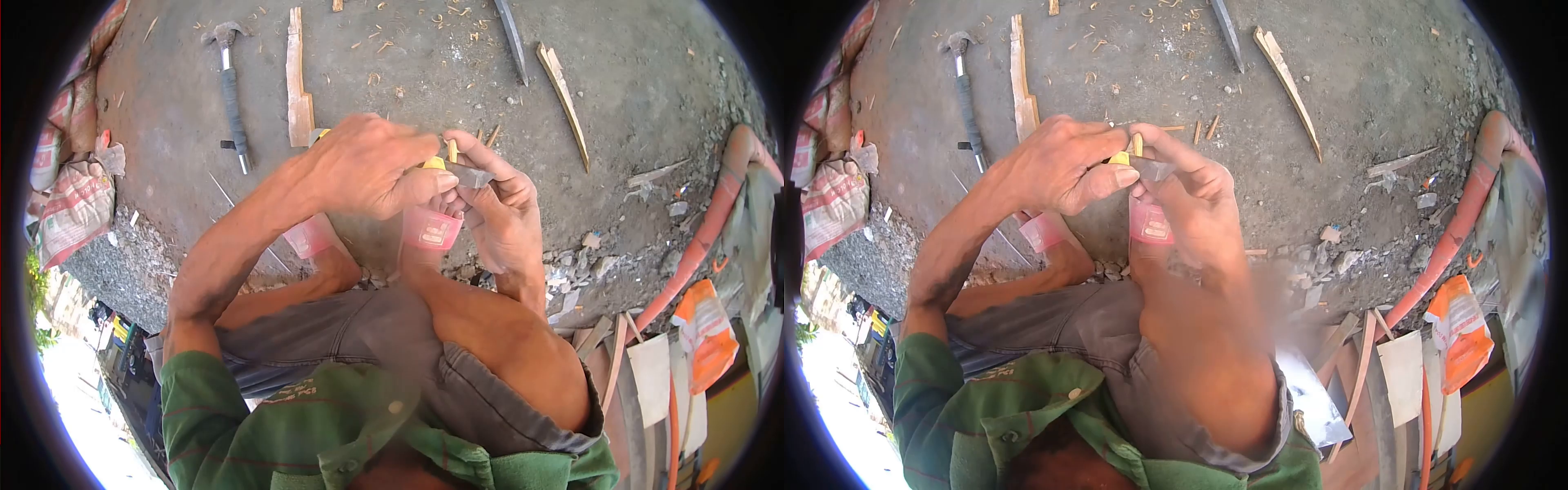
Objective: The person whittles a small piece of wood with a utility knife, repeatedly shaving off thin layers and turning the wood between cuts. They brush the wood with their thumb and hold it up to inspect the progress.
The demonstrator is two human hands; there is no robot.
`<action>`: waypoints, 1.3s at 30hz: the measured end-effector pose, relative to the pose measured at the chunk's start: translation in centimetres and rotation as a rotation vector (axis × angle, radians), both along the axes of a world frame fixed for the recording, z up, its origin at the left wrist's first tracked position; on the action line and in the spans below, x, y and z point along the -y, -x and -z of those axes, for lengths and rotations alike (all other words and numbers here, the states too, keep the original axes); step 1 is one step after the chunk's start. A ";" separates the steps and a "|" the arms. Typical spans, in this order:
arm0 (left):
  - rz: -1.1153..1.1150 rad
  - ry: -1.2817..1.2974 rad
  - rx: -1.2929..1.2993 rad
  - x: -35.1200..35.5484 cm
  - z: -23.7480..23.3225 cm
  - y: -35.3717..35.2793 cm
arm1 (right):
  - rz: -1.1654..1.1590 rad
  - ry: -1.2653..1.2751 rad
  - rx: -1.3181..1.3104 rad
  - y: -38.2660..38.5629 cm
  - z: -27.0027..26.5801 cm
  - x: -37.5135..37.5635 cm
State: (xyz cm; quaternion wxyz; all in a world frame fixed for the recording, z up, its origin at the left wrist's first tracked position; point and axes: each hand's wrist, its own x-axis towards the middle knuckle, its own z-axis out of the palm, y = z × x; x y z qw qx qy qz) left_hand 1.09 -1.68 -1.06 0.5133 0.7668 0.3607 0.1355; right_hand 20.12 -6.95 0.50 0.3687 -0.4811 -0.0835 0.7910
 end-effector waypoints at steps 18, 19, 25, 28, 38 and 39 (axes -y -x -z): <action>0.059 0.022 -0.066 0.1 0.7 1.0 | -0.075 -0.047 0.040 -0.4 0.8 0.6; 0.057 0.019 -0.056 0.3 0.8 0.9 | -0.051 -0.039 0.035 -0.3 0.6 0.5; 0.037 -0.024 -0.072 0.7 0.6 0.9 | -0.068 -0.053 0.074 -0.2 0.7 0.6; 0.001 -0.064 -0.063 0.6 0.7 0.7 | -0.081 -0.077 0.070 -0.2 0.6 0.7; -0.015 -0.128 -0.108 0.2 2.3 1.6 | -0.126 -0.018 0.049 0.0 -0.2 0.0; -0.029 -0.137 -0.099 0.3 2.3 1.7 | -0.111 -0.005 0.028 0.1 -0.2 0.0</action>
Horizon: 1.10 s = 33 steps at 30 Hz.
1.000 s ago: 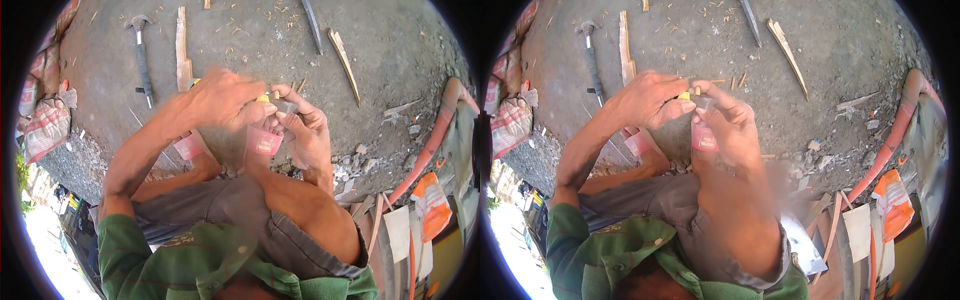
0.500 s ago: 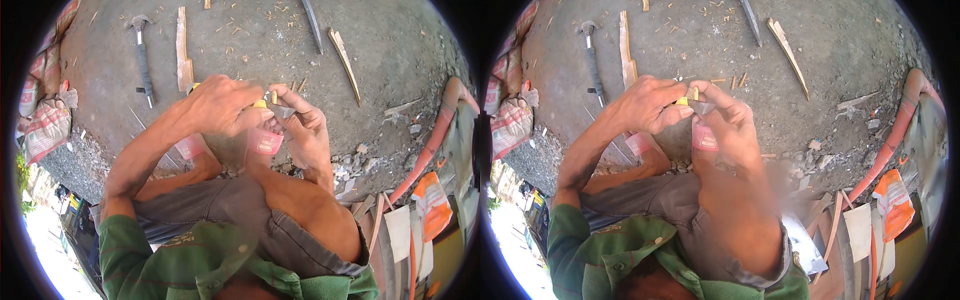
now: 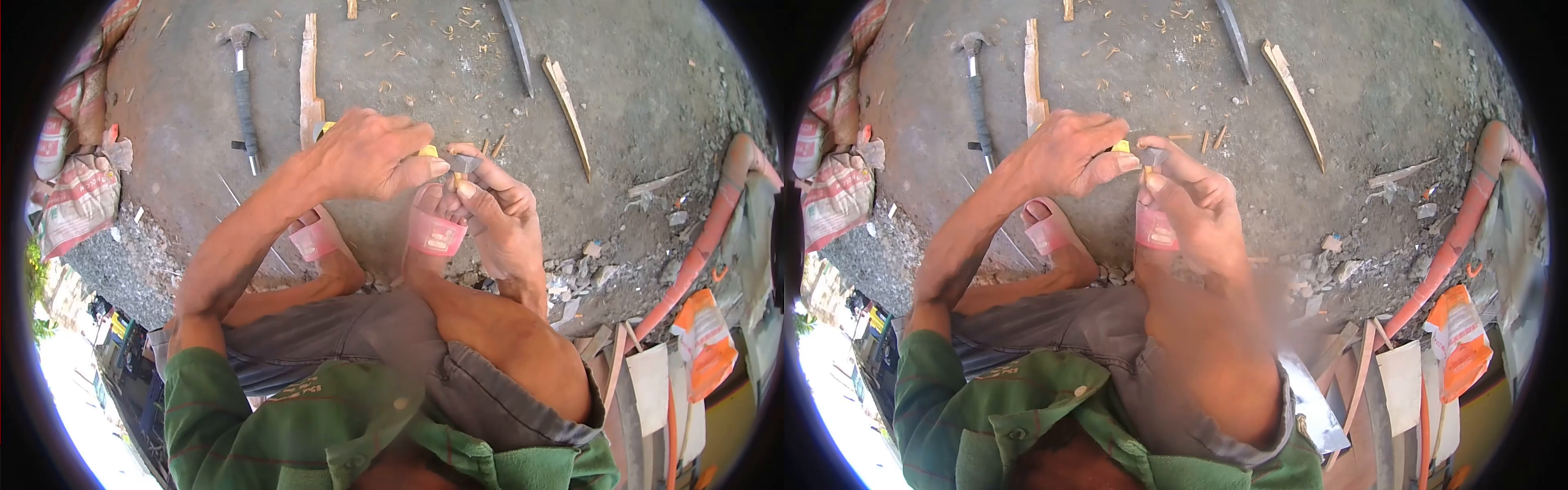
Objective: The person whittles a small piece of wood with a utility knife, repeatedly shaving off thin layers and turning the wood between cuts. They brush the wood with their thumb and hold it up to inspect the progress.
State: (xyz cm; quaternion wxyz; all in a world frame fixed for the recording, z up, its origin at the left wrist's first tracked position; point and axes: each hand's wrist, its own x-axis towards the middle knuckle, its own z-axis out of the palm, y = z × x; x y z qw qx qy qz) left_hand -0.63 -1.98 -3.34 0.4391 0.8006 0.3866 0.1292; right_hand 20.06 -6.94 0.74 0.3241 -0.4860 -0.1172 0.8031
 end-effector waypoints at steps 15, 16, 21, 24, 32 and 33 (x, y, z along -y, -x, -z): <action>-0.034 0.307 0.052 0.8 -2.5 -0.7 | 0.073 0.008 -0.042 0.0 0.6 0.2; -0.040 0.289 0.081 0.9 -2.5 -0.9 | 0.096 0.011 -0.065 0.0 0.9 0.4; -0.101 0.200 0.231 1.2 -2.0 -1.9 | 0.240 0.055 -0.235 0.3 2.3 1.4; -0.058 0.183 0.146 0.7 -2.8 -1.8 | 0.250 0.015 -0.237 0.5 2.5 1.5; -0.092 0.174 0.172 1.1 -2.4 -2.2 | 0.311 0.013 -0.301 0.9 2.1 1.4; -0.094 0.155 0.158 1.0 -2.3 -2.1 | 0.329 0.029 -0.301 1.0 1.9 1.2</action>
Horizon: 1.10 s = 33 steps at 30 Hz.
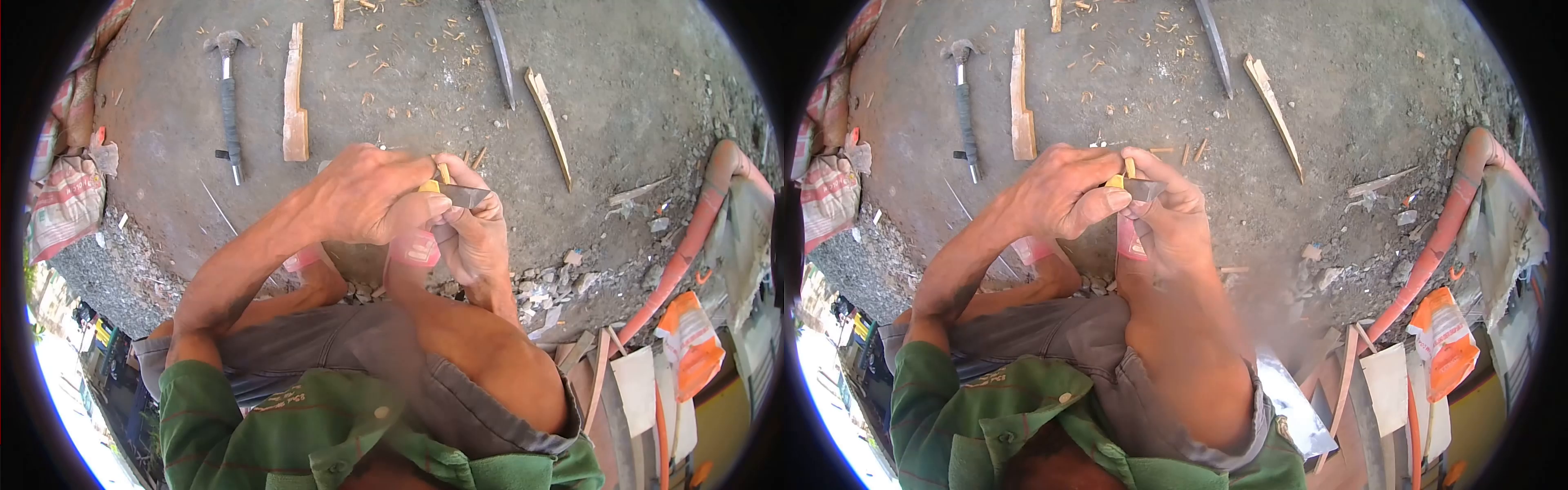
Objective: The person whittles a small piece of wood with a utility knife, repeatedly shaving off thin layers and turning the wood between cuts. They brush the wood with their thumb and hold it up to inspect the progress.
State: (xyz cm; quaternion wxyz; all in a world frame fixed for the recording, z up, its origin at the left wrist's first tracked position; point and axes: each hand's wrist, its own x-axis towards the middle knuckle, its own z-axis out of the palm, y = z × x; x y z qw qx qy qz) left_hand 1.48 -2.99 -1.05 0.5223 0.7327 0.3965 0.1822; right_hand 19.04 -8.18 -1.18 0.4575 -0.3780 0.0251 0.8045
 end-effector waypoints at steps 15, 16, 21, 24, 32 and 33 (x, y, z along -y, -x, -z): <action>0.001 -0.184 -0.061 0.1 0.8 0.9 | -0.086 0.057 -0.115 -0.7 0.2 -0.3; 0.018 -0.179 -0.085 0.0 0.7 1.0 | -0.098 0.054 -0.111 -0.8 0.2 -0.4; 0.058 -0.146 -0.115 0.0 0.4 1.2 | -0.096 0.098 -0.103 -0.6 0.4 -0.2; 0.044 -0.142 -0.105 0.1 0.4 1.1 | -0.086 0.082 -0.105 -0.5 0.5 -0.1; 0.051 -0.233 -0.123 -0.2 0.4 1.0 | -0.037 0.183 -0.196 -0.9 1.3 0.6; 0.053 -0.250 -0.129 -0.2 0.4 1.0 | -0.040 0.178 -0.230 -1.0 1.5 0.7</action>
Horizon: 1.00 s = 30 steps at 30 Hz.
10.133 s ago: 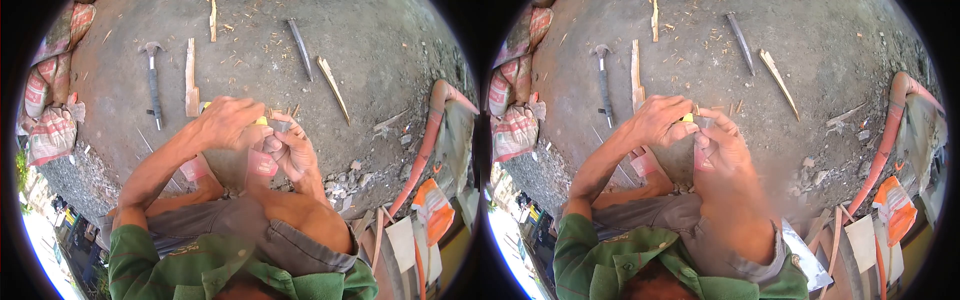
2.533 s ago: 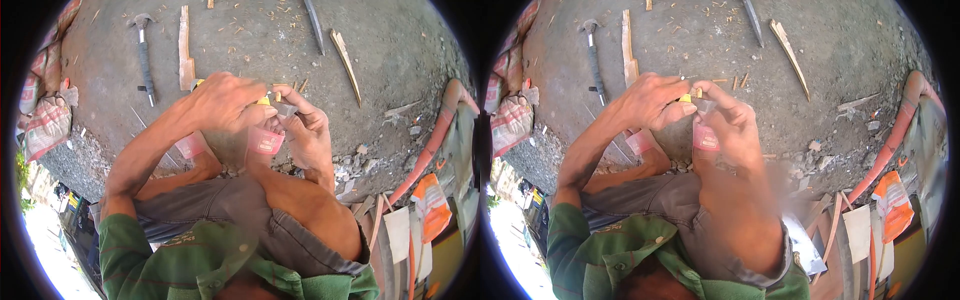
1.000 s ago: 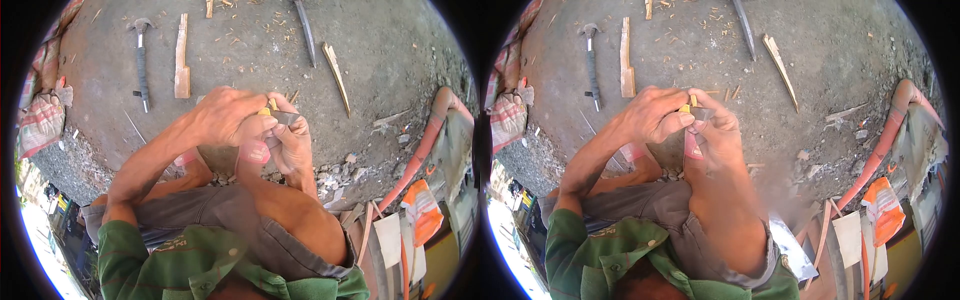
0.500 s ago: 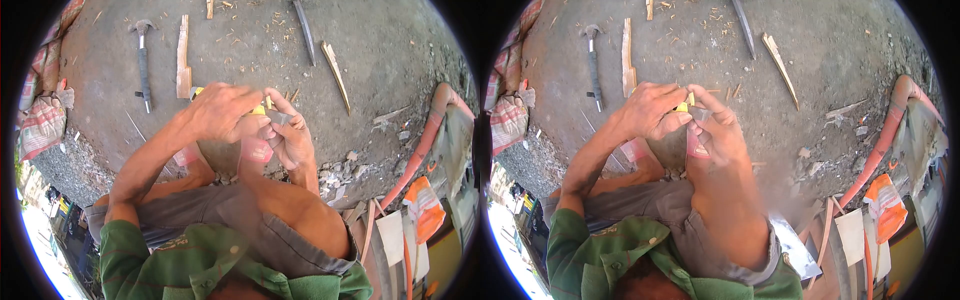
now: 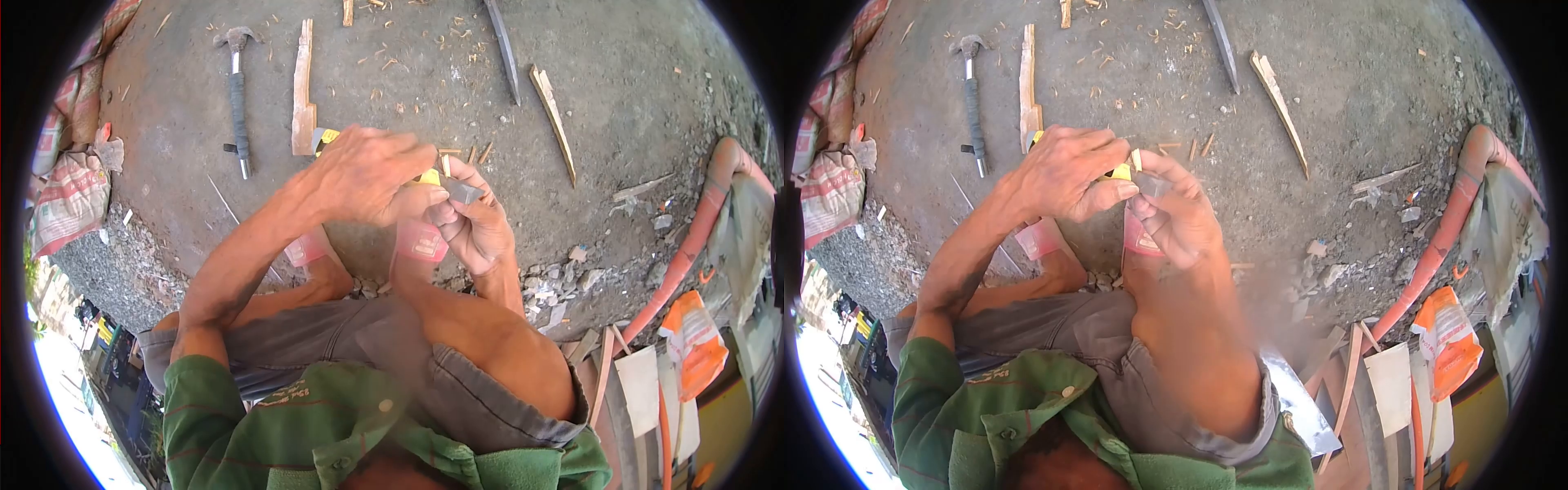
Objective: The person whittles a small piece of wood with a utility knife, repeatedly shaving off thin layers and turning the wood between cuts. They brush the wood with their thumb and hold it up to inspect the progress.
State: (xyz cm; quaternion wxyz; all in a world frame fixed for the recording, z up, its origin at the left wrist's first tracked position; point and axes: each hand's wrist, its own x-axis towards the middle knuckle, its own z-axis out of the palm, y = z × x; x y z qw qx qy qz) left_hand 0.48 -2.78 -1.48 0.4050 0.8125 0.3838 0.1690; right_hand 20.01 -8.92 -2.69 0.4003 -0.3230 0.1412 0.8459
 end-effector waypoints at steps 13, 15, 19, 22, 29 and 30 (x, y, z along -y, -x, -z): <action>-0.235 0.223 -0.182 -3.4 1.0 5.2 | -0.023 -0.091 -0.013 -0.6 -0.1 -0.4; -0.224 0.277 -0.060 -1.6 -0.1 2.5 | -0.016 -0.046 0.009 0.1 -0.6 -0.6; -0.081 0.134 0.056 0.3 -0.7 -0.1 | -0.017 -0.016 0.044 -0.3 -0.5 -0.2; -0.059 0.116 0.045 0.4 -0.4 -0.3 | -0.025 -0.042 0.049 -0.3 -0.5 -0.4; 0.001 0.163 0.007 -0.1 -1.0 0.0 | -0.044 -0.055 0.016 -0.4 -0.2 -0.4; 0.005 0.162 0.006 -0.1 -0.9 0.0 | -0.051 -0.056 0.004 -0.4 -0.1 -0.4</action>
